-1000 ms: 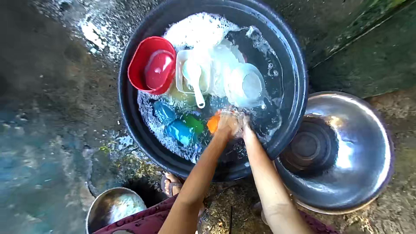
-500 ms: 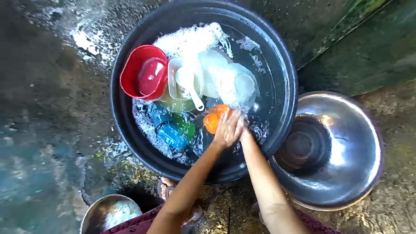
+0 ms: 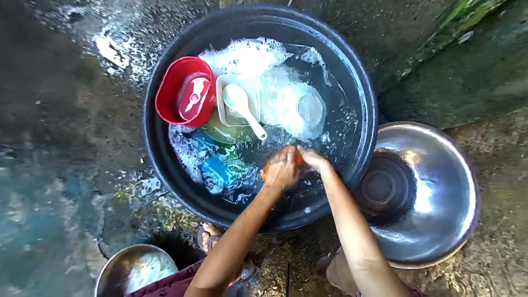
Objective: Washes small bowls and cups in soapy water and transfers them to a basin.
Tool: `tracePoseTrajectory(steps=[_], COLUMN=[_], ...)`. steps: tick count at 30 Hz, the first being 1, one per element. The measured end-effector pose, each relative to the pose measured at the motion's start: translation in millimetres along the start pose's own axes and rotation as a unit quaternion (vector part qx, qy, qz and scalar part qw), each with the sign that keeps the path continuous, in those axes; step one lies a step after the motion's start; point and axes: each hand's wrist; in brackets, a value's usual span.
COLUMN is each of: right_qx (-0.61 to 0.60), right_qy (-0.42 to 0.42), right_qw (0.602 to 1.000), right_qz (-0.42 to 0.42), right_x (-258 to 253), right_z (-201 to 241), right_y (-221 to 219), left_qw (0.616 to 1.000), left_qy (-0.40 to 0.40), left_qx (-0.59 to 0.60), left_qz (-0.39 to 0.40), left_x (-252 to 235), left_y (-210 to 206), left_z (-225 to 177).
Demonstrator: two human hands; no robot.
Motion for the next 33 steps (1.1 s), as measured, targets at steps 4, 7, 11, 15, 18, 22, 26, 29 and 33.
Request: tracePoseTrajectory(steps=[4,7,11,15,18,22,26,29,33], right_qx=[0.010,-0.104,-0.191,-0.070,-0.070,-0.110,-0.158,-0.186,-0.165], right_qy=[0.068,0.007,0.085,0.151,0.154,0.154,0.188,0.225,0.202], right_qw=[0.997,0.992,0.977,0.976,0.976,0.971,0.956,0.934,0.939], right_qz=[0.038,0.077,-0.046,-0.142,-0.137,-0.145,-0.163,-0.209,-0.225], right_x=[10,23,17,4,-2,-5,-13,-19,-11], right_z=[-1,2,-7,-5,-7,-7,-17,-21,-12], right_y=[-1,-14,-55,-60,-51,-61,-70,-58,-52], left_qw=[0.969,0.936,0.959,0.988,0.991,0.993,1.000,0.991,0.981], left_qy=[0.123,0.205,0.173,-0.011,-0.079,0.020,-0.002,-0.089,-0.101], left_qx=[0.213,0.280,0.146,0.082,0.099,0.033,0.022,0.085,-0.025], left_qz=[-0.013,-0.053,-0.171,-0.133,0.038,0.110,0.013,0.048,0.163], left_x=[-10,-29,-48,-44,-28,-18,-50,-50,-35], left_y=[41,30,2,-36,-29,7,3,-24,3], left_z=[41,71,55,33,49,78,38,25,64])
Point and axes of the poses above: each hand's wrist, its own x-axis away from the middle knuckle, its own y-axis out of the back of the hand, z = x × y, and after that the axes turned 11 degrees about y, right-handed
